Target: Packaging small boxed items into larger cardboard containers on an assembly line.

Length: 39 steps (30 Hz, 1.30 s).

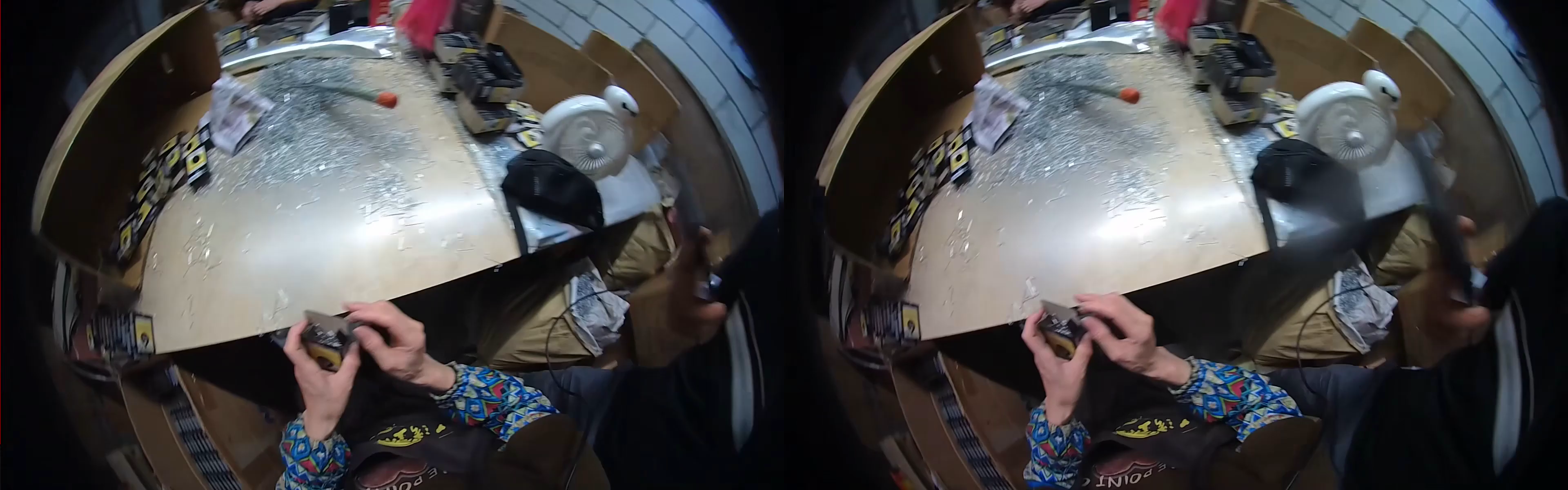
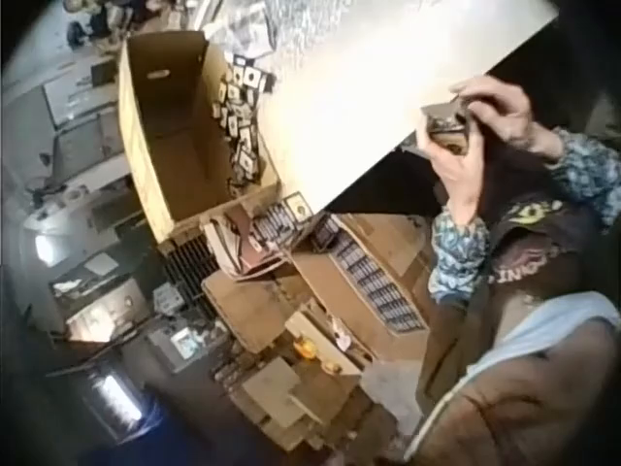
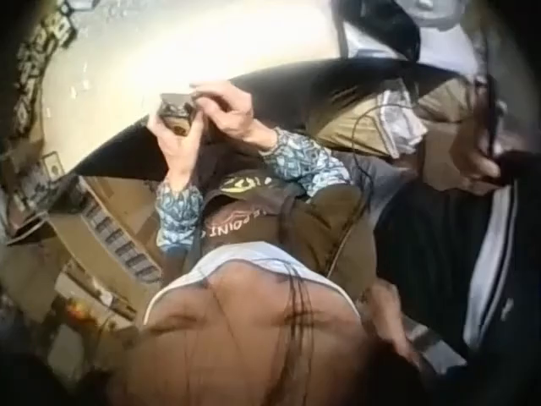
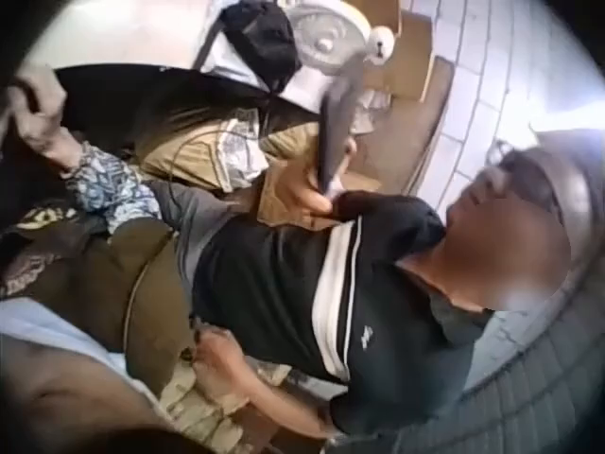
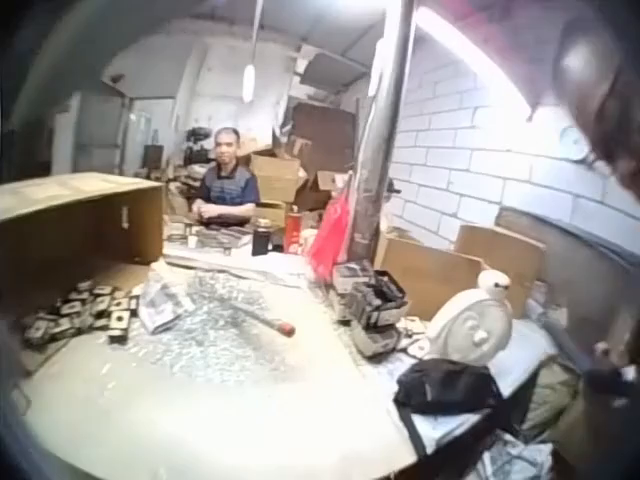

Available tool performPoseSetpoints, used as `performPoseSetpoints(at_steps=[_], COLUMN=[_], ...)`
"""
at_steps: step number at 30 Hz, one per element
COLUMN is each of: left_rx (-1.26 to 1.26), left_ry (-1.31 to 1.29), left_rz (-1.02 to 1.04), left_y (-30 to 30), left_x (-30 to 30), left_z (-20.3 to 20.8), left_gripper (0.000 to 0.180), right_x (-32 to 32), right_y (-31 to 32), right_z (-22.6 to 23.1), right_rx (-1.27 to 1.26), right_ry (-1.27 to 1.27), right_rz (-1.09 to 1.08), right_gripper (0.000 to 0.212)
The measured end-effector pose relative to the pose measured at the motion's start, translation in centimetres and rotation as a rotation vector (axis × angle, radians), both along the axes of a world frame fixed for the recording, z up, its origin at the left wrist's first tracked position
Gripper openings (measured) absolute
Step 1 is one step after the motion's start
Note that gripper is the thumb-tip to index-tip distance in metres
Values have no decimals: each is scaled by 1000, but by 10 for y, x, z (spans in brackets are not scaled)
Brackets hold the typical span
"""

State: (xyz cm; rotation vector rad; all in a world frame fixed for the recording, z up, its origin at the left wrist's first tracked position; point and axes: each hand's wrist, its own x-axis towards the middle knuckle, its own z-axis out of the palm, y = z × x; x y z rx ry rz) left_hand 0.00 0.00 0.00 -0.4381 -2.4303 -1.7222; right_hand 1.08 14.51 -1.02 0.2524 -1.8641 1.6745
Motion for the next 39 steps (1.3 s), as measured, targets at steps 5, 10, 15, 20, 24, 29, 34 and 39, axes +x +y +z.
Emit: performPoseSetpoints(at_steps=[5,10,15,20,24,29,34,39], left_rx=[64,-12,-107,-81,-174,-232,-164,-263], left_ry=[-38,23,218,152,248,236,-149,-39], left_rz=[-12,-6,-27,5,0,-56,97,68], left_y=[-1,-8,-9,-8,-11,-13,-13,-18], left_x=[-1,-2,-6,-1,-5,-7,-1,-3], left_z=[0,-6,-10,-12,-13,-17,-11,-17], left_gripper=[72,70,69,69,67,64,77,59], right_x=[2,-1,-4,-4,-10,3,4,-1], right_y=[2,-1,-3,-9,-5,-13,-15,-28], right_z=[-4,1,-1,6,5,7,-1,-2], right_rx=[-7,172,342,248,412,105,0,-86], right_ry=[4,74,62,-82,2,-312,-305,-379], right_rz=[-2,-4,52,106,159,104,316,195], right_gripper=[14,17,26,29,32,36,21,22])
